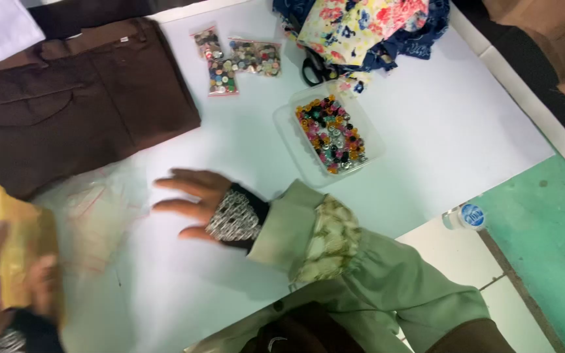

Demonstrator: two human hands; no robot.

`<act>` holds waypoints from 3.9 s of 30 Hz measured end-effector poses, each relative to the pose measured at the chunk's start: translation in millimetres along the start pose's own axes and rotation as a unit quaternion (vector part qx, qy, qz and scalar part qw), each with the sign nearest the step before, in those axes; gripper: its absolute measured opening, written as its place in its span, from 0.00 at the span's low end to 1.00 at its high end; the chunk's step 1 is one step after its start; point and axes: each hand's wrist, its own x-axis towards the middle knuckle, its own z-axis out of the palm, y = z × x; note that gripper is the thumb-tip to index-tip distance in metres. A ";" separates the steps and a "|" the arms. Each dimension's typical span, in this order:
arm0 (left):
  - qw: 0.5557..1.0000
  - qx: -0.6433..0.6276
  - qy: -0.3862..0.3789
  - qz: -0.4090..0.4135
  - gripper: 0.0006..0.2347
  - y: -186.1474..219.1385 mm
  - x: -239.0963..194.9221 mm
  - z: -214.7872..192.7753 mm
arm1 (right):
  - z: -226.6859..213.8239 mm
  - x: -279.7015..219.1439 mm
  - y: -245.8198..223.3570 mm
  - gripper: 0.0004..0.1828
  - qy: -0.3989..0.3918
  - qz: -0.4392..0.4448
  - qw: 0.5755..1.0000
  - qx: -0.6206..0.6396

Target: Sorting and placing small buttons into plastic bags

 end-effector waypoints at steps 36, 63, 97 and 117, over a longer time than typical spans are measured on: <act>0.861 -0.351 0.134 0.342 0.13 318.7 163.1 281.5 | -86.4 -169.6 233.6 0.14 0.038 0.183 0.982 -0.007; 0.971 0.113 -0.112 0.178 0.04 321.6 252.4 291.9 | -96.6 -180.8 270.4 0.15 -0.173 0.224 0.945 0.166; 0.808 -0.518 -0.160 -0.229 0.11 307.8 224.5 256.8 | -121.0 -149.0 224.3 0.12 0.071 0.153 0.984 0.049; 0.325 -0.835 -0.153 -0.417 0.27 311.6 206.8 310.0 | -87.7 -156.9 214.8 0.28 0.126 0.353 0.823 0.426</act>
